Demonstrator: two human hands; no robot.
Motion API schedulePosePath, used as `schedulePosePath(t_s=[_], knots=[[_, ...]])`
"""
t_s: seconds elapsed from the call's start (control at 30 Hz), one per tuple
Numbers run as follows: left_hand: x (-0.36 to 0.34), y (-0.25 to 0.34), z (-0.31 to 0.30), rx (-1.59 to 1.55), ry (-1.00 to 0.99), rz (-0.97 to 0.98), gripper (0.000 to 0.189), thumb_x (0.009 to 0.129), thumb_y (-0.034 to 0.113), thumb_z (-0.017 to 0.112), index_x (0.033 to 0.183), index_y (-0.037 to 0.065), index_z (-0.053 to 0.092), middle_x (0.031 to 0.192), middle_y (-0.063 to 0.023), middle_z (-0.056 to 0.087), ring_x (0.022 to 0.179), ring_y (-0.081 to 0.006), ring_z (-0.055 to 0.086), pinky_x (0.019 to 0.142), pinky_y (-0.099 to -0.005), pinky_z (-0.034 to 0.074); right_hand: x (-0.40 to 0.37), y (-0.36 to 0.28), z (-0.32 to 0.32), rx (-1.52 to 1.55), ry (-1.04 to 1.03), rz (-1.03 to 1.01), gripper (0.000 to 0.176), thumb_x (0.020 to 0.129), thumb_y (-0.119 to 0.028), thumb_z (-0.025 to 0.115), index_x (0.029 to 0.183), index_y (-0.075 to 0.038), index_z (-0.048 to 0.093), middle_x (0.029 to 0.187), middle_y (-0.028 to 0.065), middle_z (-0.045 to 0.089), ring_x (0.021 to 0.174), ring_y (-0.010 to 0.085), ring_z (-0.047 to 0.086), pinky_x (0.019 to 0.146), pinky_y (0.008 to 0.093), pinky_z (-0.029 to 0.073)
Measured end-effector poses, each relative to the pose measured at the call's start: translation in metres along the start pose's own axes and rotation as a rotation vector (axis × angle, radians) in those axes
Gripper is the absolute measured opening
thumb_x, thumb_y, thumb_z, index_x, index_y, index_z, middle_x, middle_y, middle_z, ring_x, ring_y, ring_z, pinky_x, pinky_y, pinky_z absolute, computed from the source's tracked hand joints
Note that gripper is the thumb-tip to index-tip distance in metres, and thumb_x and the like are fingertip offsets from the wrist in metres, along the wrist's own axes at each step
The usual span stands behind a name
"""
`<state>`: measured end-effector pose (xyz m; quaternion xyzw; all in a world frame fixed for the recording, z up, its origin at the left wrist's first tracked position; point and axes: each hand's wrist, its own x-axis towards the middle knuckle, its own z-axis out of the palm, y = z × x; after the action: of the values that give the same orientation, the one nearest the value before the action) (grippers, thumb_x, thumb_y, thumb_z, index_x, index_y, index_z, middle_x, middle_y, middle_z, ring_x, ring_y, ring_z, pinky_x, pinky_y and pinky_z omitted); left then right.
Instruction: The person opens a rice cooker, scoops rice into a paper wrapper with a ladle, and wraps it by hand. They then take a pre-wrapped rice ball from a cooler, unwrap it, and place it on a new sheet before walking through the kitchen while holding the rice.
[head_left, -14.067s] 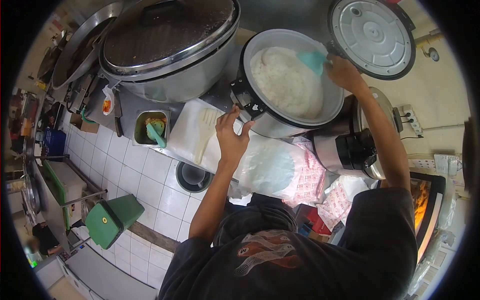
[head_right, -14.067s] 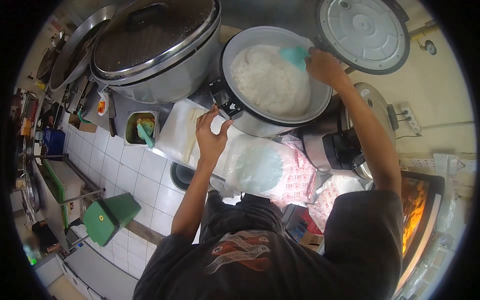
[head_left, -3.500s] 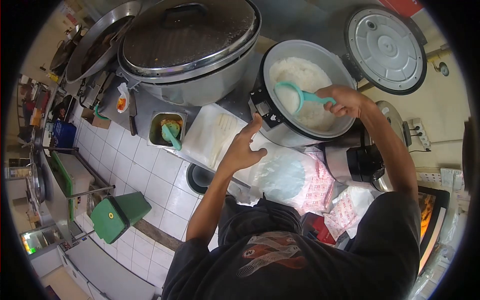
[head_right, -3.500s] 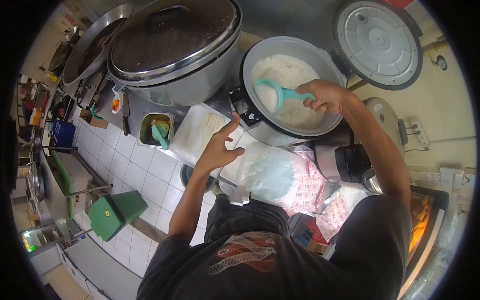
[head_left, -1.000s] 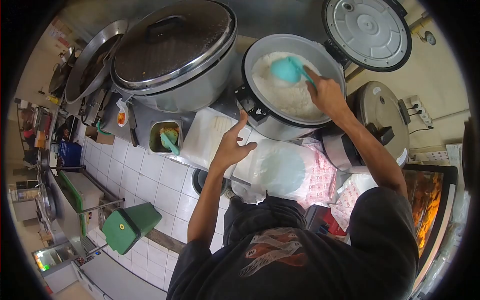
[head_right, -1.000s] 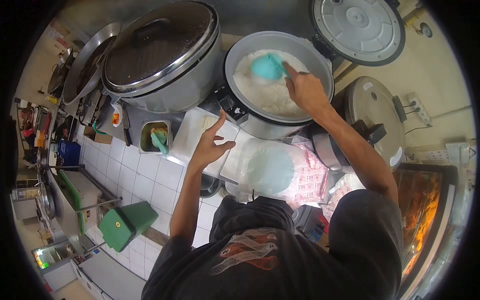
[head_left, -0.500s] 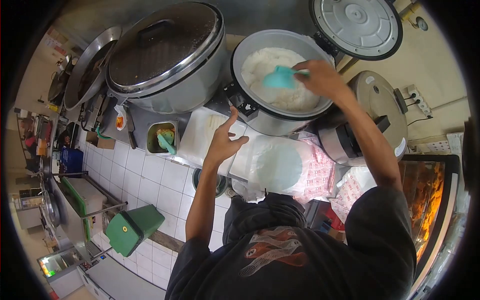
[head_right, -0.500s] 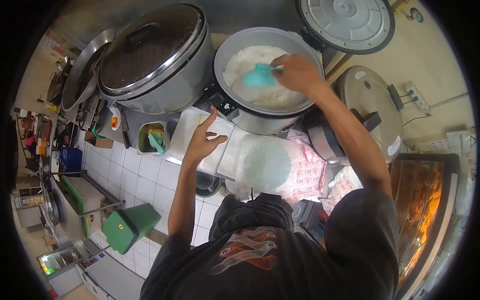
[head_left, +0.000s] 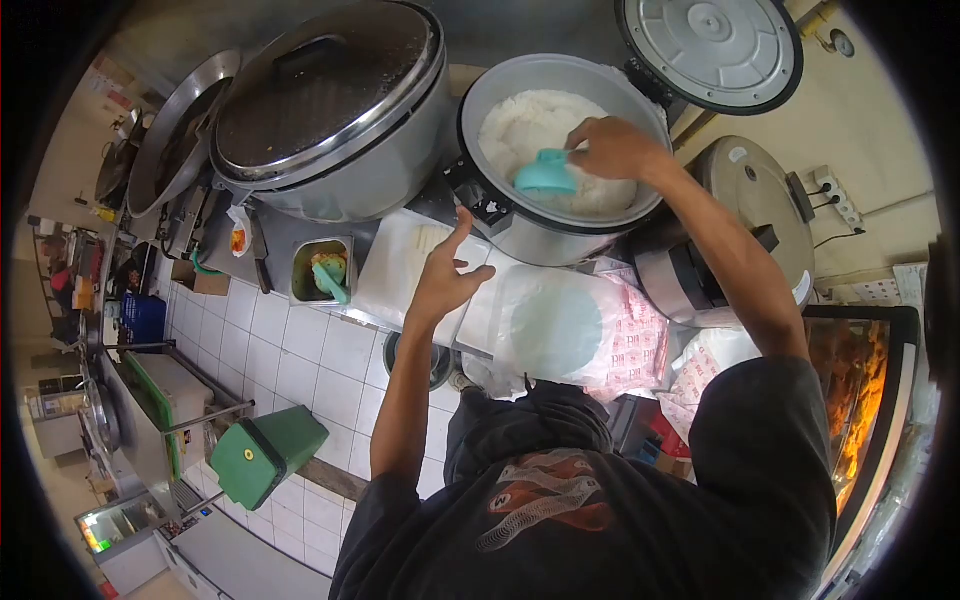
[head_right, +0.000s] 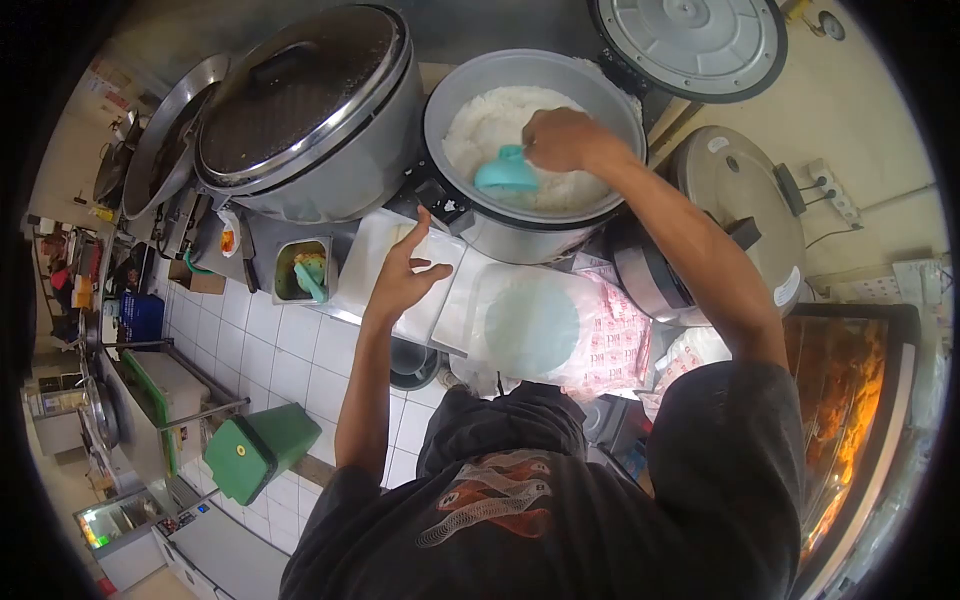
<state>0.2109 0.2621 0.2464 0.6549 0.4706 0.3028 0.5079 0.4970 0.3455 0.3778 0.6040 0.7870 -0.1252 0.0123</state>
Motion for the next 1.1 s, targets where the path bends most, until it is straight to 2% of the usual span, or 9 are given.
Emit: schedulePosePath(t_s=[0.3, 0.4, 0.5, 0.6, 0.7, 0.73, 0.83, 0.93, 1.1], knots=[[0.000, -0.002, 0.001, -0.004, 0.011, -0.011, 0.098, 0.072, 0.007, 0.077, 0.154, 0.017, 0.025, 0.151, -0.0144, 0.041, 0.135, -0.0261, 0.045, 0.093, -0.0370, 0.051, 0.015, 0.026, 0.011, 0.063, 0.079, 0.176, 0.032, 0.084, -0.025, 0.054, 0.103, -0.004, 0.069, 0.104, 0.0259, 0.066, 0.101, 0.0387, 0.064, 0.088, 0.0454, 0.048], [-0.001, 0.003, 0.001, 0.001, 0.016, -0.023, 0.098, 0.072, 0.007, 0.077, 0.154, 0.016, 0.025, 0.152, -0.0140, 0.040, 0.135, -0.0250, 0.044, 0.093, -0.0358, 0.051, -0.002, 0.010, 0.006, 0.370, -0.011, 0.321, 0.033, 0.086, -0.028, 0.056, 0.104, -0.002, 0.067, 0.103, 0.0279, 0.066, 0.102, 0.0396, 0.063, 0.089, 0.0452, 0.048], [0.001, -0.005, 0.001, 0.002, 0.008, 0.018, 0.097, 0.073, 0.008, 0.075, 0.154, 0.013, 0.021, 0.152, -0.0154, 0.039, 0.134, -0.0283, 0.047, 0.093, -0.0360, 0.050, -0.011, 0.029, 0.008, 0.158, 0.285, 0.007, 0.033, 0.092, -0.032, 0.057, 0.104, -0.002, 0.065, 0.083, 0.0206, 0.067, 0.083, 0.0362, 0.066, 0.078, 0.0423, 0.049], [0.001, -0.003, 0.001, -0.022, -0.001, -0.007, 0.094, 0.075, 0.007, 0.073, 0.154, 0.016, 0.023, 0.153, -0.0126, 0.037, 0.135, -0.0262, 0.044, 0.095, -0.0368, 0.050, -0.046, 0.018, -0.011, 0.177, 0.468, 0.065, 0.034, 0.092, -0.034, 0.057, 0.103, -0.002, 0.065, 0.071, 0.0137, 0.060, 0.067, 0.0280, 0.061, 0.069, 0.0389, 0.048], [0.000, -0.006, 0.001, -0.041, -0.008, -0.022, 0.093, 0.075, 0.006, 0.072, 0.154, 0.016, 0.024, 0.155, -0.0115, 0.036, 0.136, -0.0262, 0.043, 0.095, -0.0378, 0.049, -0.095, 0.004, -0.025, 0.436, 0.481, 0.281, 0.037, 0.092, -0.032, 0.058, 0.101, 0.003, 0.064, 0.089, 0.0245, 0.067, 0.083, 0.0369, 0.066, 0.079, 0.0402, 0.049], [0.000, -0.010, 0.002, -0.062, 0.004, -0.032, 0.093, 0.075, 0.006, 0.072, 0.154, 0.016, 0.024, 0.155, -0.0106, 0.036, 0.137, -0.0277, 0.042, 0.096, -0.0388, 0.049, -0.106, 0.010, -0.012, 0.646, 0.526, 0.326, 0.036, 0.093, -0.033, 0.059, 0.104, 0.001, 0.062, 0.079, 0.0175, 0.064, 0.065, 0.0262, 0.061, 0.062, 0.0361, 0.047], [0.001, -0.016, 0.006, -0.093, 0.022, -0.006, 0.093, 0.075, 0.007, 0.073, 0.154, 0.015, 0.025, 0.155, -0.0108, 0.035, 0.137, -0.0294, 0.042, 0.094, -0.0387, 0.050, -0.142, 0.033, 0.015, 1.324, 0.278, 0.630, 0.032, 0.094, -0.033, 0.060, 0.107, -0.004, 0.058, 0.071, 0.0072, 0.055, 0.052, 0.0114, 0.046, 0.046, 0.0271, 0.035], [0.001, -0.009, 0.010, -0.101, 0.043, 0.000, 0.090, 0.076, 0.001, 0.070, 0.154, 0.014, 0.026, 0.153, -0.0170, 0.036, 0.137, -0.0300, 0.042, 0.091, -0.0364, 0.051, -0.159, 0.032, 0.040, 1.374, 0.423, 0.707, 0.030, 0.094, -0.032, 0.061, 0.106, -0.006, 0.054, 0.070, 0.0015, 0.049, 0.050, 0.0039, 0.036, 0.043, 0.0207, 0.023], [-0.023, -0.013, 0.024, -0.254, 0.294, 0.084, 0.073, 0.080, -0.005, 0.063, 0.148, 0.006, 0.038, 0.144, -0.0191, 0.048, 0.124, -0.0289, 0.054, 0.095, -0.0344, 0.048, -0.197, 0.010, 0.070, 1.461, 0.732, 0.571, 0.024, 0.096, -0.029, 0.060, 0.099, -0.006, 0.057, 0.066, -0.0011, 0.050, 0.054, 0.0044, 0.039, 0.046, 0.0221, 0.028]])
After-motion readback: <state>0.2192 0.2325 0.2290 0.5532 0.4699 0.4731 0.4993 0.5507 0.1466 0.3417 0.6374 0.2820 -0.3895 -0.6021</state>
